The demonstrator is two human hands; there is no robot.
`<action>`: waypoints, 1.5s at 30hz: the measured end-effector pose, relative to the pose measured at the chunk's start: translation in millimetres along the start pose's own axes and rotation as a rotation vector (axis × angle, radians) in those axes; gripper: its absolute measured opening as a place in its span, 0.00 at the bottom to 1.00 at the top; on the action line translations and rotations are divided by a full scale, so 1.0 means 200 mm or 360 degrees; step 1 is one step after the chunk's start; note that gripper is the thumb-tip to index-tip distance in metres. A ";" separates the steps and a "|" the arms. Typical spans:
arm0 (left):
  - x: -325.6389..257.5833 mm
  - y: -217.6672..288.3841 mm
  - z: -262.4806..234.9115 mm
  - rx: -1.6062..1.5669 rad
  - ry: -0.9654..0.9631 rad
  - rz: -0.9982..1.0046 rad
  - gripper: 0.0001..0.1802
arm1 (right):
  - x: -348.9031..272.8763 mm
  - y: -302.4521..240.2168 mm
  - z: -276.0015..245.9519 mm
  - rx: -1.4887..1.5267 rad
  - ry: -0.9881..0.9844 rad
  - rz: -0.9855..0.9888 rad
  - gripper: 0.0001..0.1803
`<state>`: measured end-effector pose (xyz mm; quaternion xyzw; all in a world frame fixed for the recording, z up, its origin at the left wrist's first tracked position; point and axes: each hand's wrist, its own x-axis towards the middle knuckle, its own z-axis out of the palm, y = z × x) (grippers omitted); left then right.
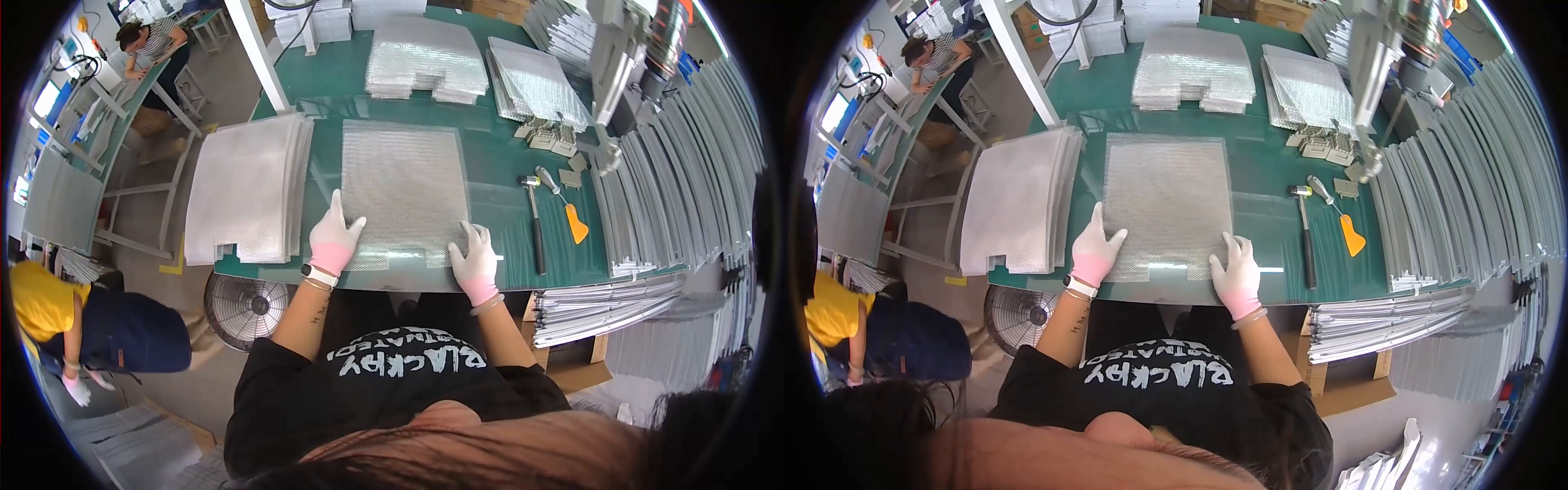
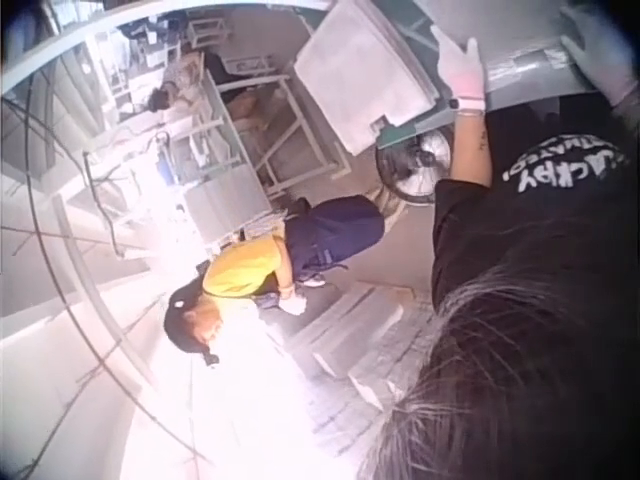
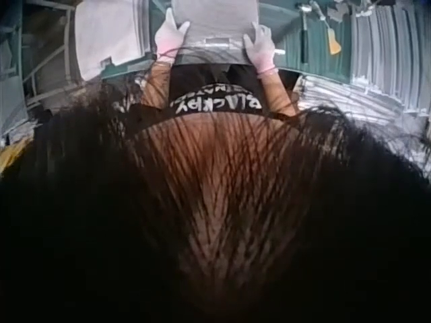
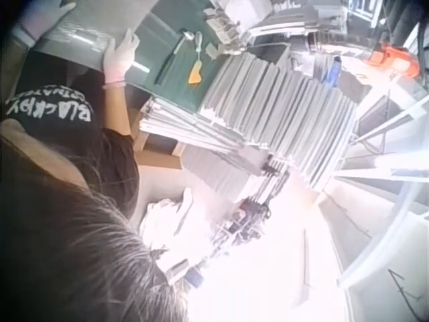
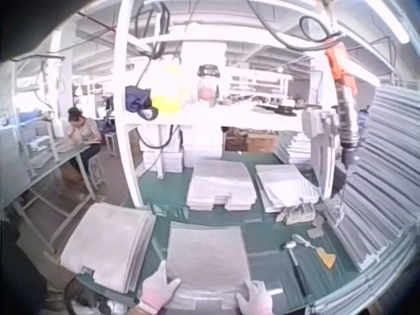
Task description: Assembles metal mesh filters by fitting frame components and using a pneumatic tool and mallet to secure them.
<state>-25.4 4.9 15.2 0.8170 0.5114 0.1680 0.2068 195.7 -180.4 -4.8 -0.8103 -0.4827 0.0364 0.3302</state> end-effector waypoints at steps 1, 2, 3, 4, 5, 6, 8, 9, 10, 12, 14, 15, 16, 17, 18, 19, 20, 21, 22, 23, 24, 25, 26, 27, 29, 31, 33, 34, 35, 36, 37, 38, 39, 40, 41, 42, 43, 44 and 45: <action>0.00 -0.01 0.01 -0.0010 0.0040 0.0031 0.43 | 0.00 0.02 0.01 0.0026 0.0032 -0.0033 0.30; 0.00 -0.02 0.02 -0.0019 0.0079 0.0061 0.43 | 0.00 0.03 0.01 0.0053 0.0064 -0.0066 0.30; 0.01 -0.01 0.01 -0.0022 0.0075 0.0061 0.43 | 0.01 0.03 0.00 0.0049 0.0062 -0.0063 0.30; 0.01 0.00 0.00 0.0006 0.0022 0.0026 0.44 | 0.02 0.02 -0.01 0.0054 0.0025 -0.0035 0.30; 0.01 0.01 0.00 0.0035 -0.0030 -0.0008 0.44 | 0.02 0.01 -0.01 0.0060 -0.0012 -0.0007 0.29; 0.01 0.00 0.00 0.0033 -0.0032 -0.0007 0.44 | 0.02 0.01 -0.01 0.0058 -0.0012 -0.0006 0.29; 0.01 -0.01 0.02 0.0030 0.0034 0.0021 0.44 | 0.02 0.01 -0.01 0.0015 -0.0008 -0.0022 0.29; 0.01 0.00 0.02 0.0031 0.0032 0.0021 0.44 | 0.02 0.01 -0.01 0.0016 -0.0008 -0.0020 0.29; 0.01 0.00 0.01 0.0039 0.0012 0.0002 0.44 | 0.02 0.00 -0.02 0.0008 -0.0020 -0.0007 0.29; 0.01 0.00 0.01 0.0049 -0.0004 -0.0015 0.43 | 0.02 -0.01 -0.02 0.0004 -0.0027 0.0005 0.29; 0.00 0.00 0.02 0.0041 0.0055 0.0009 0.42 | 0.03 -0.02 -0.01 -0.0031 -0.0062 0.0012 0.29; 0.00 0.00 0.02 0.0039 0.0056 0.0013 0.42 | 0.02 -0.02 -0.01 -0.0034 -0.0057 0.0013 0.29; 0.00 0.00 0.02 0.0017 0.0068 0.0014 0.42 | 0.02 -0.02 -0.01 -0.0030 -0.0052 0.0018 0.29; 0.00 0.00 0.02 -0.0006 0.0080 0.0013 0.42 | 0.01 -0.02 -0.01 -0.0027 -0.0046 0.0023 0.29; -0.01 0.00 0.02 -0.0006 0.0081 0.0017 0.42 | 0.02 -0.02 -0.01 -0.0027 -0.0042 0.0024 0.29; -0.01 0.01 0.02 -0.0022 0.0065 0.0004 0.42 | 0.02 -0.02 -0.01 -0.0009 -0.0062 0.0038 0.29; -0.01 0.01 0.01 -0.0039 0.0049 -0.0009 0.41 | 0.02 -0.02 -0.02 0.0009 -0.0082 0.0053 0.29; 0.00 0.01 0.02 -0.0042 0.0051 -0.0005 0.41 | 0.03 -0.02 -0.02 0.0007 -0.0077 0.0052 0.29; 0.00 0.01 0.02 -0.0021 0.0059 0.0006 0.41 | 0.03 -0.03 -0.03 -0.0016 -0.0105 0.0067 0.30; 0.00 0.00 0.02 0.0000 0.0068 0.0018 0.42 | 0.04 -0.03 -0.04 -0.0038 -0.0133 0.0083 0.30; 0.00 0.00 0.02 -0.0004 0.0071 0.0025 0.42 | 0.05 -0.04 -0.05 -0.0041 -0.0125 0.0083 0.30; 0.01 0.00 0.02 0.0012 0.0065 0.0030 0.42 | 0.06 -0.06 -0.07 -0.0044 -0.0183 0.0136 0.30; 0.02 0.00 0.02 0.0027 0.0060 0.0036 0.42 | 0.07 -0.07 -0.09 -0.0048 -0.0240 0.0188 0.30; 0.02 0.04 -0.01 0.0019 0.0062 0.0053 0.42 | 0.08 -0.08 -0.11 -0.0055 -0.0223 0.0193 0.30; 0.03 0.13 -0.09 0.0043 -0.0206 -0.0296 0.42 | 0.11 -0.08 -0.15 -0.0078 -0.0382 0.0284 0.26; 0.02 0.09 -0.07 0.0163 -0.0071 -0.0071 0.42 | 0.20 -0.06 -0.22 -0.0148 -0.0466 0.0172 0.24; 0.03 -0.04 0.01 0.0338 0.0022 0.0342 0.36 | 0.37 0.08 -0.27 -0.0104 -0.0561 -0.0021 0.21; 0.04 -0.05 0.04 0.0327 0.0034 0.0352 0.36 | 0.53 0.18 -0.30 -0.0022 -0.0554 -0.0288 0.22; 0.03 -0.05 0.06 0.0469 0.0001 0.0420 0.34 | 0.73 0.22 -0.35 0.0044 -0.0592 -0.0334 0.21; 0.03 -0.05 0.07 0.0616 -0.0029 0.0476 0.31 | 0.91 0.26 -0.40 0.0054 -0.0403 -0.0322 0.24; 0.03 -0.03 0.08 0.0547 0.0047 0.0511 0.30 | 1.05 0.33 -0.43 0.0008 0.0135 -0.0170 0.27; 0.03 -0.02 0.07 0.0545 0.0056 0.0511 0.30 | 1.23 0.35 -0.50 -0.0445 0.0176 0.0242 0.32; 0.03 0.00 0.05 0.0558 0.0007 0.0479 0.29 | 1.34 0.38 -0.53 -0.0528 0.0439 0.0282 0.36; 0.03 0.01 0.03 0.0572 -0.0039 0.0451 0.29 | 1.43 0.43 -0.55 -0.0604 0.0708 0.0320 0.40; 0.04 0.01 0.04 0.0559 -0.0014 0.0461 0.29 | 1.51 0.55 -0.58 -0.0610 0.0734 0.0305 0.40; 0.05 0.01 0.06 0.0515 0.0000 0.0509 0.29 | 1.58 0.72 -0.62 -0.0600 0.0360 0.0536 0.43; 0.05 0.01 0.06 0.0485 0.0015 0.0535 0.29 | 1.63 0.80 -0.63 -0.0564 -0.0034 0.0748 0.46; 0.05 -0.01 0.06 0.0490 0.0033 0.0521 0.29 | 1.68 0.77 -0.62 -0.0557 -0.0034 0.0726 0.46; 0.04 -0.02 0.06 0.0483 0.0030 0.0507 0.29 | 1.71 0.73 -0.63 -0.0586 0.0032 0.0760 0.48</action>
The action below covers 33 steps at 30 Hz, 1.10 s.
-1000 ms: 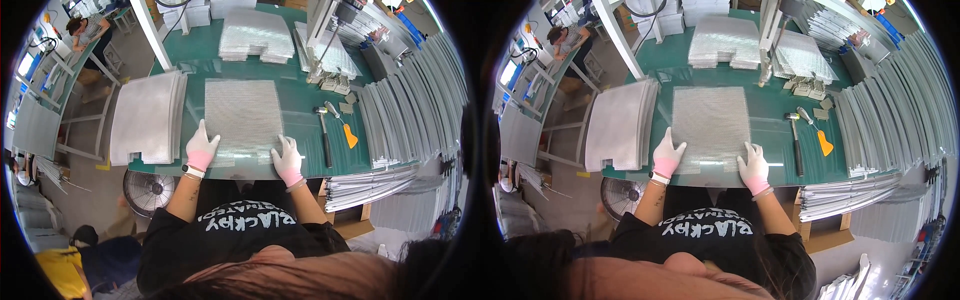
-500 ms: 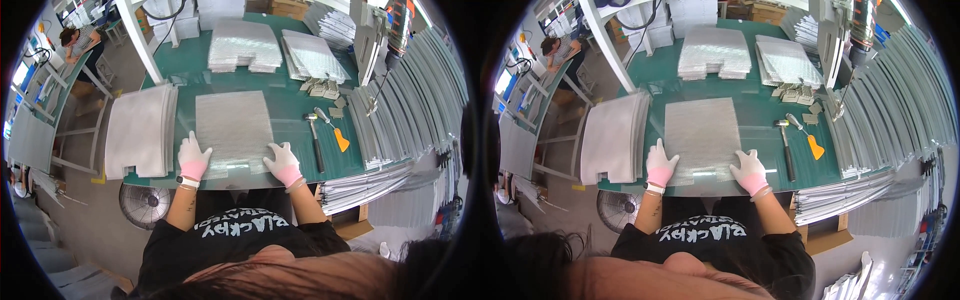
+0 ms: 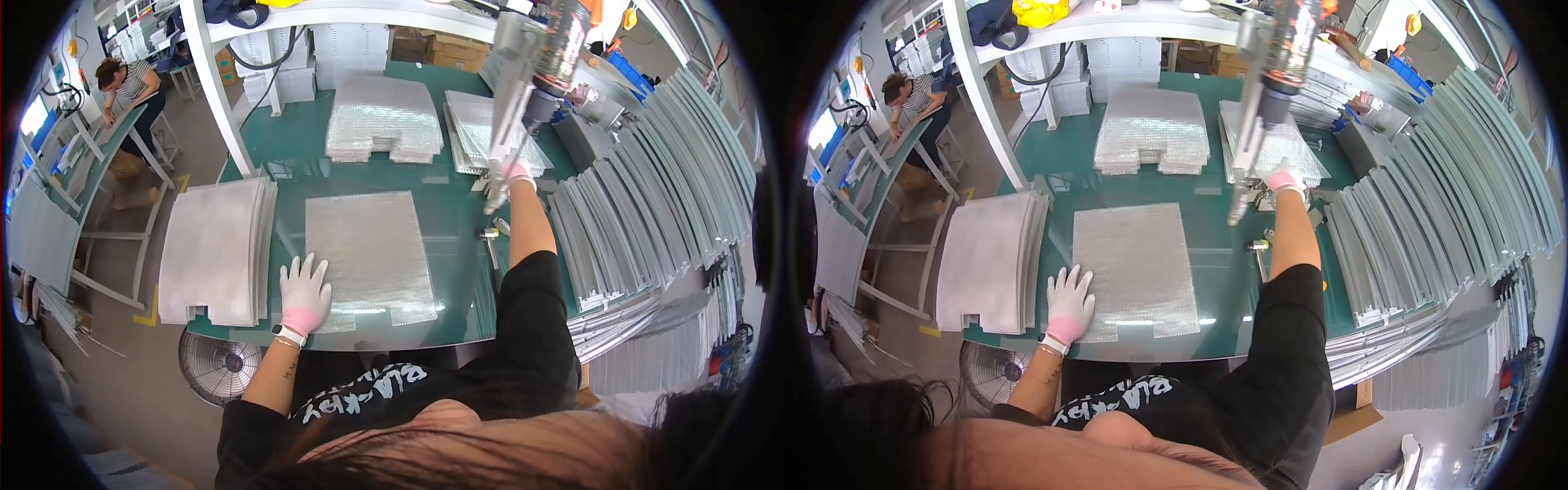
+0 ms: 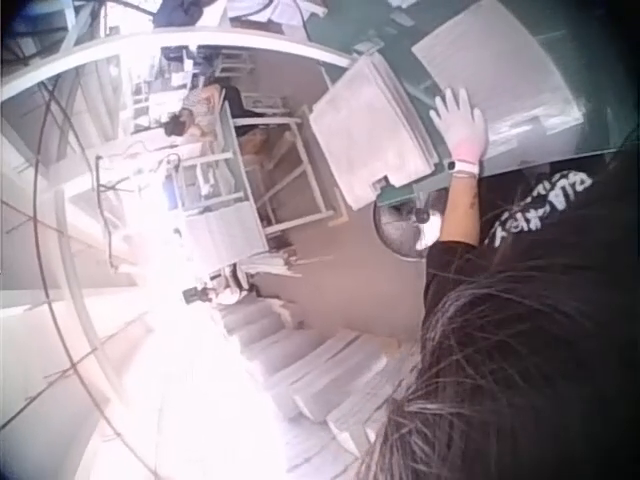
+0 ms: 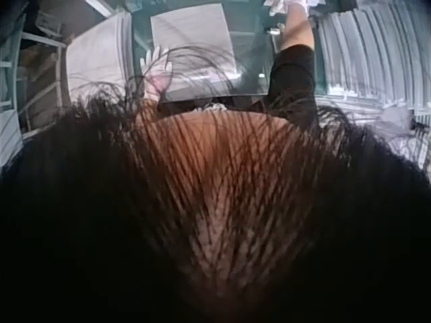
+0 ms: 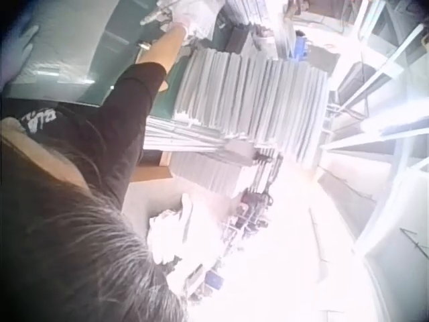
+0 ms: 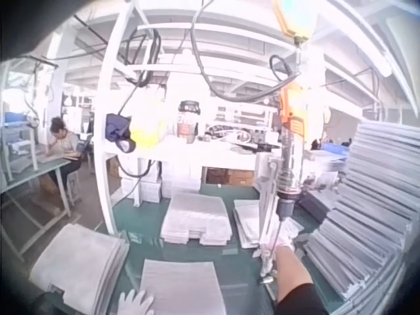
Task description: Assembles metal mesh filters by fitting frame components and using a pneumatic tool and mallet to secure them.
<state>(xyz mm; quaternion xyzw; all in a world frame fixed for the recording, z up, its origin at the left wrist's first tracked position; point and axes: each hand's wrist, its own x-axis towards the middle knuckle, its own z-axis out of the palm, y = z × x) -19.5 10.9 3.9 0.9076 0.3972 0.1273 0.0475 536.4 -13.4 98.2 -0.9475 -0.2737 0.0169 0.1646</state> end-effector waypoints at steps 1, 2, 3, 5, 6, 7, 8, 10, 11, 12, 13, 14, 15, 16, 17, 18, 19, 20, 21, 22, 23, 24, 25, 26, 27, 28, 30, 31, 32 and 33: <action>-0.01 0.00 0.00 -0.0009 -0.0004 -0.0005 0.29 | 0.01 -0.03 -0.02 -0.0012 0.0066 0.0053 0.50; -0.01 0.00 -0.01 -0.0007 -0.0012 -0.0012 0.30 | 0.02 -0.05 -0.05 0.0229 0.0223 0.0139 0.53; -0.01 0.01 -0.02 -0.0004 -0.0008 -0.0015 0.30 | 0.00 -0.05 -0.08 0.0232 0.0223 0.0135 0.53; -0.01 0.01 -0.01 0.0002 -0.0001 -0.0003 0.29 | -0.04 0.00 -0.15 0.1125 0.0804 0.0046 0.56; -0.02 0.00 -0.01 0.0006 0.0001 -0.0004 0.29 | -0.06 0.00 -0.17 0.1409 0.0856 -0.0018 0.54; -0.01 0.00 0.00 -0.0018 -0.0008 -0.0001 0.29 | -0.08 0.01 -0.19 0.1693 0.0906 -0.0081 0.53; 0.00 -0.01 0.01 -0.0040 -0.0020 0.0005 0.29 | -0.15 0.06 -0.19 0.2036 0.0735 -0.0155 0.51; 0.01 -0.05 0.05 -0.0108 -0.0080 -0.0041 0.30 | -0.37 0.02 -0.14 0.2151 0.0655 -0.0381 0.51; 0.02 -0.07 0.05 -0.0191 -0.0139 -0.0062 0.30 | -0.49 0.01 -0.11 0.2246 0.0601 -0.0601 0.51; 0.03 -0.07 0.02 -0.0233 -0.0252 -0.0146 0.34 | -0.68 -0.05 -0.11 0.2306 0.0530 -0.0705 0.52; 0.05 -0.03 -0.06 -0.0225 -0.0263 -0.0163 0.34 | -0.87 -0.10 -0.10 0.2361 0.0464 -0.0803 0.53; 0.06 0.05 -0.18 -0.0062 -0.0163 -0.0224 0.36 | -1.01 -0.13 -0.02 0.2307 0.0519 -0.0913 0.55; 0.06 0.12 -0.24 0.0103 -0.0065 -0.0283 0.39 | -1.15 -0.15 0.04 0.2252 0.0573 -0.1024 0.56; 0.05 0.17 -0.23 -0.0113 0.0250 -0.0163 0.42 | -1.33 -0.15 0.11 0.2201 0.0528 -0.1087 0.59; 0.03 0.21 -0.20 -0.0324 0.0564 -0.0040 0.45 | -1.49 -0.16 0.19 0.2156 0.0485 -0.1147 0.61; 0.01 0.27 -0.16 -0.1413 0.0480 0.0063 0.47 | -1.63 -0.17 0.25 0.2078 0.0438 -0.1304 0.63; -0.05 0.38 -0.17 -0.2770 0.0180 -0.0083 0.38 | -1.75 -0.18 0.31 0.1999 0.0382 -0.1462 0.65; -0.09 0.47 -0.19 -0.3007 0.0287 -0.0236 0.33 | -1.88 -0.19 0.31 0.1622 0.0376 -0.1412 0.65; -0.12 0.52 -0.21 -0.3247 0.0369 -0.0384 0.28 | -1.97 -0.19 0.29 0.1235 0.0383 -0.1335 0.65; -0.13 0.51 -0.20 -0.3247 0.0358 -0.0402 0.28 | -1.99 -0.20 0.31 0.1232 0.0371 -0.1322 0.65; -0.14 0.50 -0.19 -0.3106 0.0438 -0.0428 0.25 | -2.01 -0.20 0.35 0.1630 0.0256 -0.1260 0.64; -0.14 0.47 -0.19 -0.2962 0.0514 -0.0448 0.23 | -2.02 -0.20 0.37 0.2026 0.0142 -0.1180 0.63; -0.15 0.44 -0.20 -0.2960 0.0505 -0.0458 0.23 | -2.03 -0.20 0.37 0.2306 -0.0032 -0.0921 0.59; -0.16 0.41 -0.21 -0.2766 0.0536 -0.0376 0.22 | -2.05 -0.18 0.35 0.2470 -0.0292 -0.0666 0.52; -0.17 0.38 -0.21 -0.2574 0.0569 -0.0291 0.22 | -2.06 -0.19 0.29 0.2614 -0.0553 -0.0405 0.44; -0.18 0.39 -0.20 -0.3140 0.0608 -0.0342 0.21 | -2.04 -0.19 0.26 0.2613 -0.0559 -0.0402 0.44; -0.20 0.36 -0.21 -0.3139 0.0560 -0.0416 0.21 | -2.01 -0.17 0.22 0.2166 -0.1236 -0.0277 0.21; -0.21 0.36 -0.21 -0.3137 0.0512 -0.0484 0.21 | -2.02 -0.18 0.23 0.2167 -0.1233 -0.0265 0.21; -0.21 0.36 -0.22 -0.3139 0.0501 -0.0490 0.21 | -2.04 -0.20 0.23 0.2126 -0.1121 -0.0274 0.15; -0.21 0.36 -0.24 -0.3085 0.0529 -0.0489 0.22 | -2.05 -0.22 0.24 0.2082 -0.1018 -0.0289 0.10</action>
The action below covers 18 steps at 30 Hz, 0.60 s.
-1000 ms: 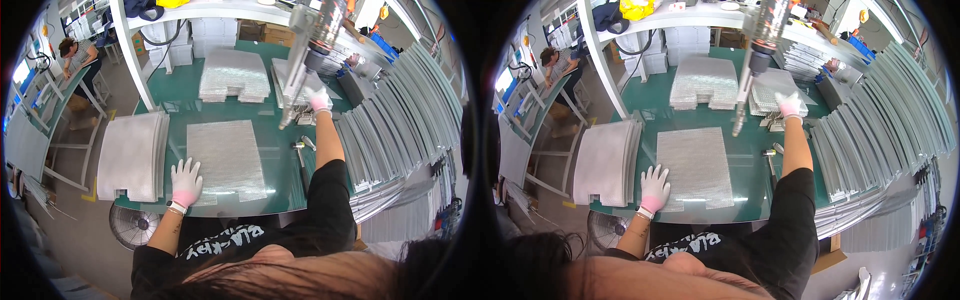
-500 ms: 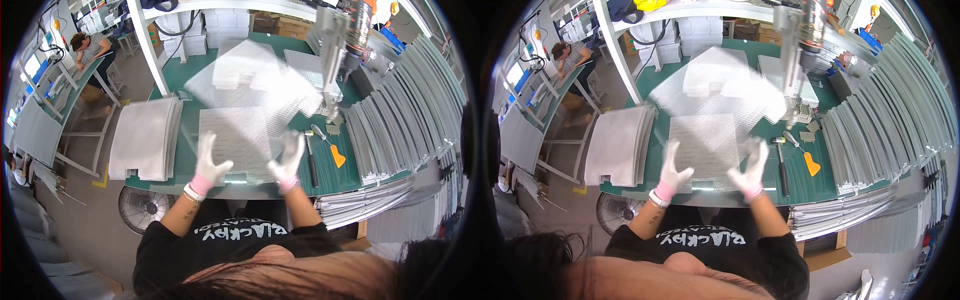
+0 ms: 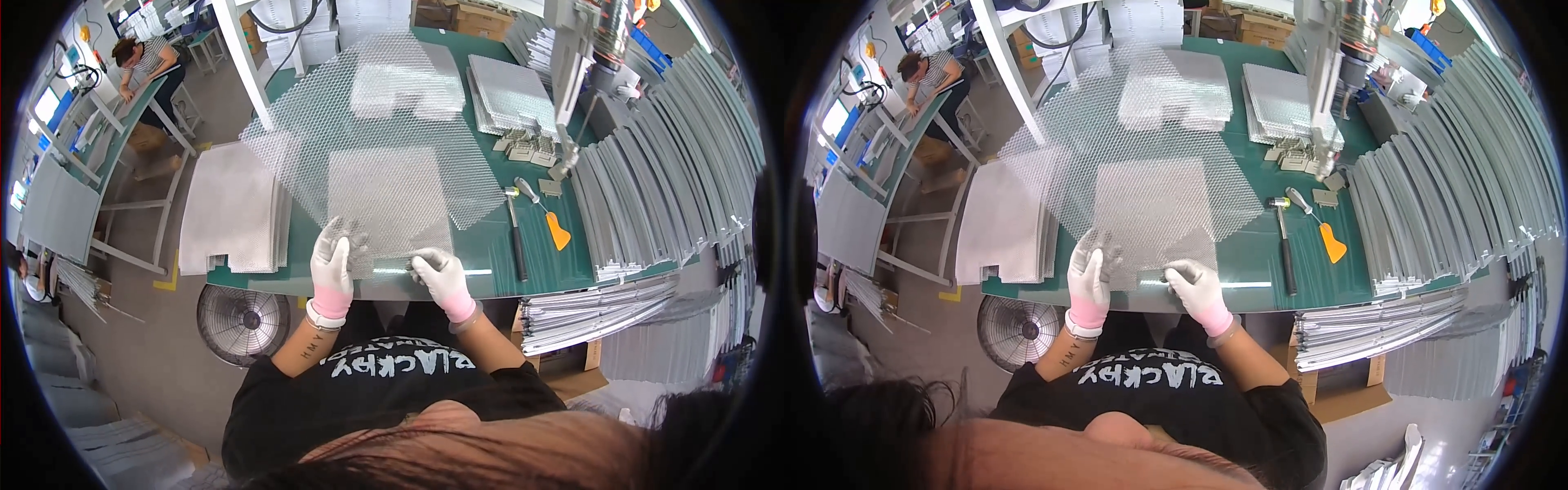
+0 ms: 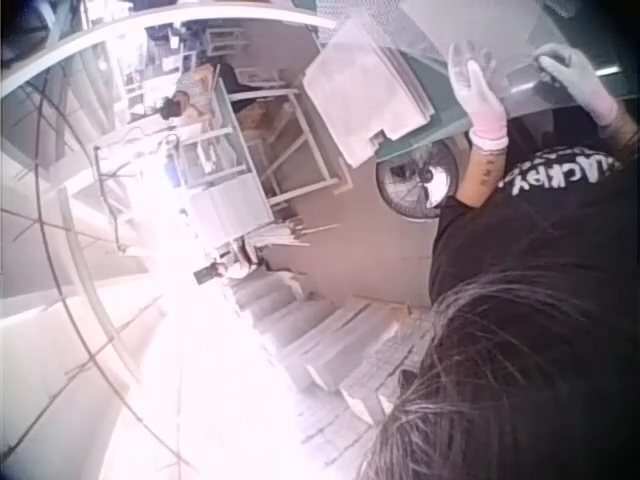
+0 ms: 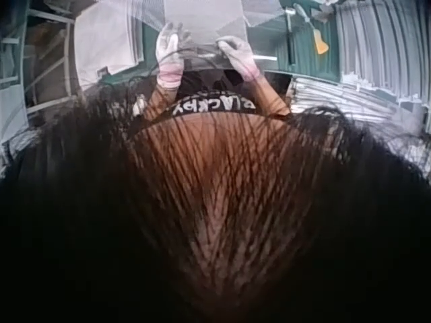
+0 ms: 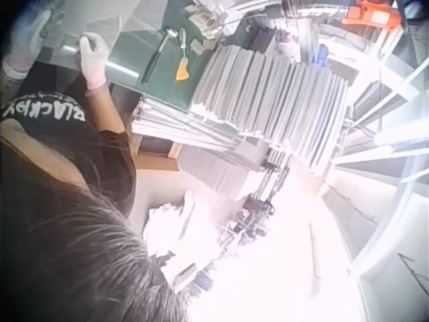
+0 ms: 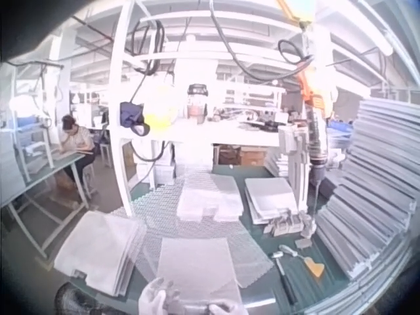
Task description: Assembles metal mesh filters by fitting frame components and using a pneumatic tool and mallet to secure them.
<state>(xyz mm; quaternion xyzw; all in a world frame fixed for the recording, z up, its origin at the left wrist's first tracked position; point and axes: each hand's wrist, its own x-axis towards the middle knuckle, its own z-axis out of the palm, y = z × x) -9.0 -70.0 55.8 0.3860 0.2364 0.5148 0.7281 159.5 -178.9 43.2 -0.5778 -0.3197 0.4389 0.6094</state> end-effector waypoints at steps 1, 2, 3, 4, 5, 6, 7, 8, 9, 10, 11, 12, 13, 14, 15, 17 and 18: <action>0.00 0.01 0.00 0.0048 0.0014 0.0030 0.23 | 0.00 0.01 0.00 -0.0018 0.0048 -0.0021 0.08; 0.00 0.01 0.00 0.0050 0.0020 0.0027 0.23 | -0.01 0.01 0.01 -0.0017 0.0045 -0.0014 0.08; -0.01 0.01 -0.01 0.0048 0.0055 0.0012 0.22 | -0.01 0.01 0.03 -0.0098 0.0147 -0.0102 0.07; -0.01 0.02 -0.02 0.0046 0.0090 -0.0002 0.22 | -0.02 0.01 0.04 -0.0179 0.0249 -0.0190 0.06; -0.01 0.02 -0.03 0.0046 0.0098 -0.0002 0.22 | -0.03 0.03 0.03 -0.0180 0.0243 -0.0185 0.06; 0.00 0.03 -0.03 0.0079 0.0096 0.0020 0.22 | -0.03 0.05 0.00 -0.0213 0.0241 -0.0250 0.06; 0.01 0.03 -0.04 0.0112 0.0098 0.0048 0.21 | -0.03 0.07 -0.03 -0.0245 0.0233 -0.0317 0.07; 0.02 0.05 -0.06 0.0112 0.0097 0.0047 0.21 | -0.01 0.11 -0.08 -0.0244 0.0233 -0.0316 0.07; 0.04 0.06 -0.07 0.0094 0.0084 0.0061 0.22 | 0.01 0.15 -0.14 0.0059 0.0377 -0.0218 0.09; 0.05 0.08 -0.09 0.0076 0.0075 0.0079 0.22 | 0.02 0.15 -0.18 0.0363 0.0511 -0.0120 0.11; 0.07 0.08 -0.13 0.0097 0.0046 0.0068 0.24 | 0.05 0.12 -0.23 0.0751 0.0525 -0.0130 0.14; 0.09 0.10 -0.14 0.0104 0.0052 0.0069 0.24 | 0.09 0.06 -0.27 0.1143 0.0524 -0.0133 0.18; 0.10 0.12 -0.16 0.0178 0.0034 0.0011 0.25 | 0.10 -0.10 -0.27 0.1224 0.0408 -0.0003 0.24; 0.11 0.14 -0.17 0.0253 0.0006 -0.0053 0.26 | 0.10 -0.24 -0.27 0.1308 0.0301 0.0124 0.31; 0.13 0.14 -0.16 0.0364 0.0053 -0.0130 0.30 | 0.10 -0.27 -0.32 0.1303 0.0311 0.0126 0.31; 0.16 0.11 -0.15 0.0620 0.0022 -0.0038 0.32 | 0.11 -0.29 -0.38 -0.0062 0.0026 -0.0166 0.41; 0.16 0.09 -0.16 0.0874 -0.0001 0.0067 0.34 | 0.11 -0.30 -0.35 -0.0058 0.0014 -0.0161 0.41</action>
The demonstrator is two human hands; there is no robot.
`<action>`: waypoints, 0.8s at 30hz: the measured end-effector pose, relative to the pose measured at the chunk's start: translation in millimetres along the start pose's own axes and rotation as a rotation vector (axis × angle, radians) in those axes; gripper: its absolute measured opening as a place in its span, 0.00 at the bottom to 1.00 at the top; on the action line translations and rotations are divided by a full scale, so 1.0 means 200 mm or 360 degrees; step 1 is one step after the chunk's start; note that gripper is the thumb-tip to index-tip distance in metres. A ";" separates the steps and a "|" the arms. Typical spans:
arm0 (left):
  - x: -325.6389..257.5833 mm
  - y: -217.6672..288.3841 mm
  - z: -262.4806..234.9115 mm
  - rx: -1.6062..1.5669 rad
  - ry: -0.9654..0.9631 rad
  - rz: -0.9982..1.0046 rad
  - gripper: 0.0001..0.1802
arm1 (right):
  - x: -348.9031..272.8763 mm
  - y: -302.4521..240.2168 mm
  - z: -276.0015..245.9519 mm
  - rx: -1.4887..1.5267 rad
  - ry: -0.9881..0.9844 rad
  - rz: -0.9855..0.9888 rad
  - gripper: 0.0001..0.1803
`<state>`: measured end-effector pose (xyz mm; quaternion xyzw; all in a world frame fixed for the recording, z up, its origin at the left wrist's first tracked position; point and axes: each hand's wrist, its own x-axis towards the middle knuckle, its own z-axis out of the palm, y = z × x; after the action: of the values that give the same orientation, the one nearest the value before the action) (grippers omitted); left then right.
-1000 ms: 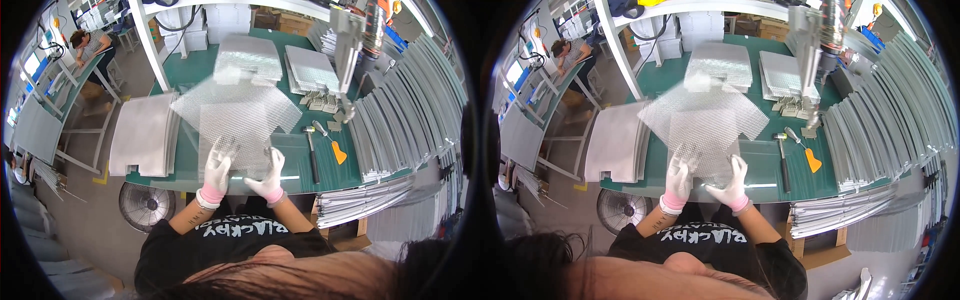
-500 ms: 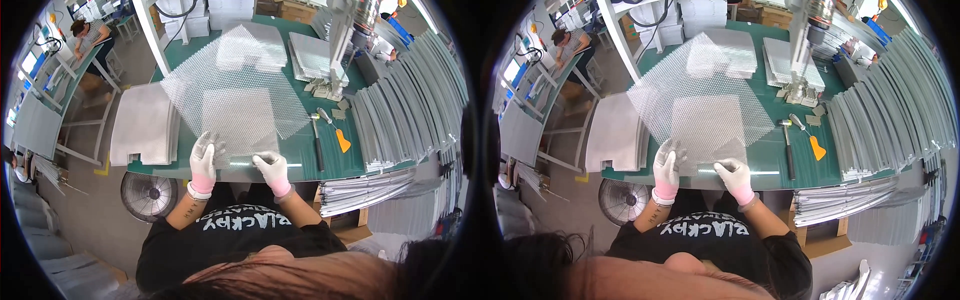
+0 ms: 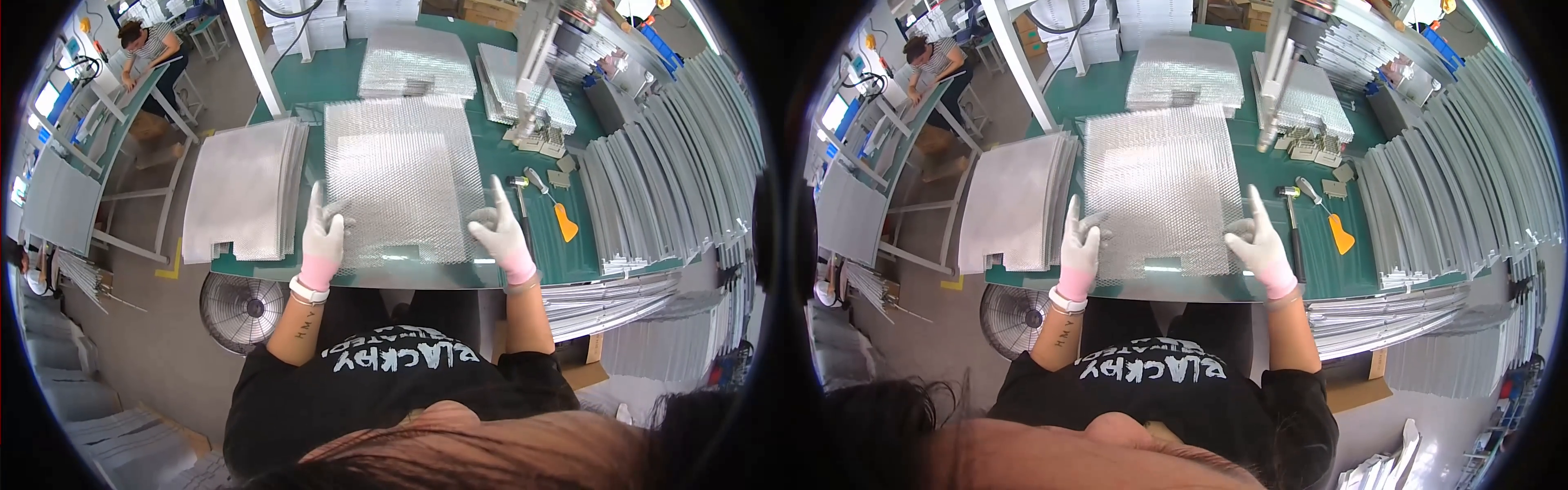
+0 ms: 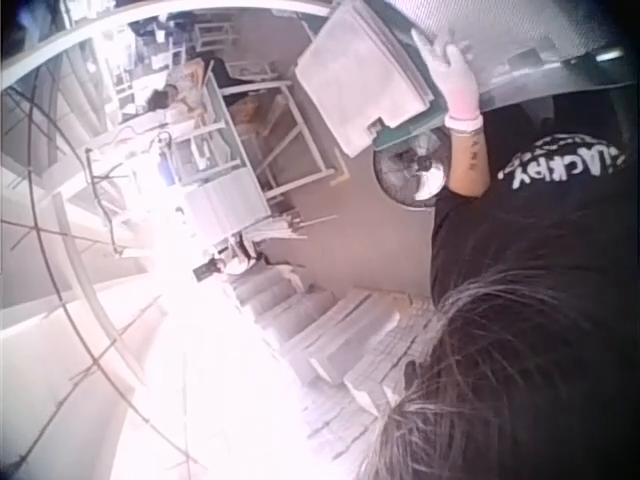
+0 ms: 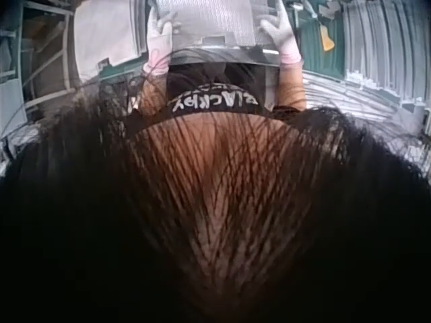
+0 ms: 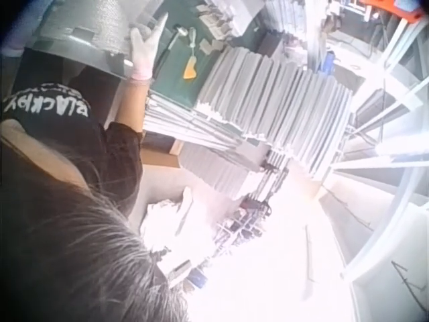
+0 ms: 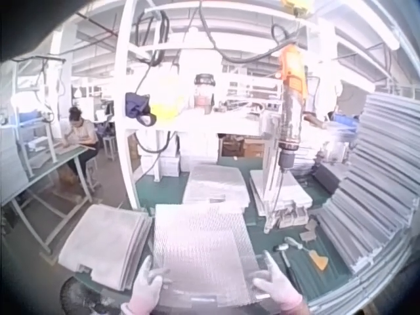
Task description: Assembles metal mesh filters by fitting frame components and using a pneumatic tool and mallet to secure them.
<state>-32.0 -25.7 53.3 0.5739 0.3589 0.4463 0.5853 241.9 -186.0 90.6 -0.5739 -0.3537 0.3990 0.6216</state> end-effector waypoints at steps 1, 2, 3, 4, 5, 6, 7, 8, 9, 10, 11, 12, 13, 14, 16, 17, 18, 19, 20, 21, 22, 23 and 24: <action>0.01 -0.04 0.00 0.0493 0.0021 0.0230 0.38 | -0.01 -0.04 0.04 -0.0522 0.0007 0.0027 0.42; 0.03 -0.08 0.00 0.0823 0.0026 0.0421 0.37 | -0.02 -0.06 0.08 -0.1043 0.0009 0.0054 0.43; 0.03 -0.08 0.00 0.1179 -0.0046 0.0487 0.37 | -0.01 0.01 0.09 -0.1163 0.0068 -0.0031 0.42; 0.03 -0.07 0.00 0.1530 -0.0125 0.0553 0.38 | -0.01 0.07 0.08 -0.1164 0.0076 -0.0025 0.42; 0.04 -0.07 0.01 0.1526 -0.0135 0.0552 0.38 | 0.00 0.13 0.07 -0.1330 0.0156 -0.0196 0.41; 0.04 -0.08 0.02 0.1700 -0.0134 0.0523 0.39 | 0.00 0.17 0.08 -0.1488 0.0221 -0.0374 0.41; 0.04 -0.09 0.02 0.1874 -0.0134 0.0493 0.41 | 0.00 0.20 0.08 -0.1437 0.0218 -0.0359 0.39; 0.04 -0.09 0.03 0.1877 -0.0132 0.0486 0.41 | 0.01 0.22 0.08 -0.1435 0.0212 -0.0356 0.39; 0.05 -0.09 0.05 0.1937 -0.0150 0.0408 0.41 | 0.02 0.23 0.08 -0.1468 0.0212 -0.0308 0.39; 0.06 -0.09 0.06 0.1996 -0.0170 0.0330 0.40 | 0.03 0.25 0.08 -0.1502 0.0214 -0.0259 0.38; 0.06 -0.11 0.05 0.1993 -0.0175 0.0328 0.40 | 0.04 0.27 0.09 -0.1505 0.0215 -0.0254 0.38; 0.07 -0.13 0.05 0.2040 -0.0183 0.0284 0.40 | 0.06 0.30 0.10 -0.1547 0.0203 -0.0249 0.38; 0.08 -0.15 0.05 0.2088 -0.0192 0.0240 0.40 | 0.07 0.32 0.10 -0.1589 0.0191 -0.0243 0.37; 0.08 -0.17 0.06 0.2080 -0.0202 0.0243 0.40 | 0.07 0.34 0.10 -0.1596 0.0199 -0.0237 0.37; 0.09 -0.18 0.05 0.2155 -0.0212 0.0238 0.40 | 0.08 0.38 0.10 -0.1708 0.0188 -0.0094 0.36; 0.09 -0.19 0.05 0.2152 -0.0216 0.0241 0.40 | 0.08 0.41 0.09 -0.1691 0.0198 -0.0171 0.35; 0.09 -0.20 0.05 0.2159 -0.0212 0.0238 0.40 | 0.08 0.41 0.08 -0.1695 0.0199 -0.0168 0.35; 0.09 -0.21 0.04 0.2166 -0.0208 0.0236 0.40 | 0.09 0.41 0.08 -0.1693 0.0177 -0.0146 0.35; 0.09 -0.22 0.04 0.2164 -0.0210 0.0235 0.40 | 0.09 0.41 0.08 -0.1691 0.0156 -0.0125 0.35; 0.09 -0.22 0.03 0.2163 -0.0209 0.0251 0.40 | 0.10 0.42 0.07 -0.1692 0.0161 -0.0124 0.35; 0.09 -0.23 0.03 0.2163 -0.0208 0.0267 0.40 | 0.10 0.42 0.07 -0.1694 0.0137 -0.0130 0.35; 0.09 -0.24 0.02 0.2163 -0.0209 0.0271 0.40 | 0.11 0.42 0.06 -0.1695 0.0113 -0.0135 0.34; 0.09 -0.24 0.02 0.2134 -0.0218 0.0257 0.40 | 0.11 0.42 0.06 -0.1697 0.0124 -0.0136 0.34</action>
<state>-16.9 -7.0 7.1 0.8647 0.4763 0.1322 0.0892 232.6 -159.3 8.6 -0.8095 -0.5070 0.1167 0.2722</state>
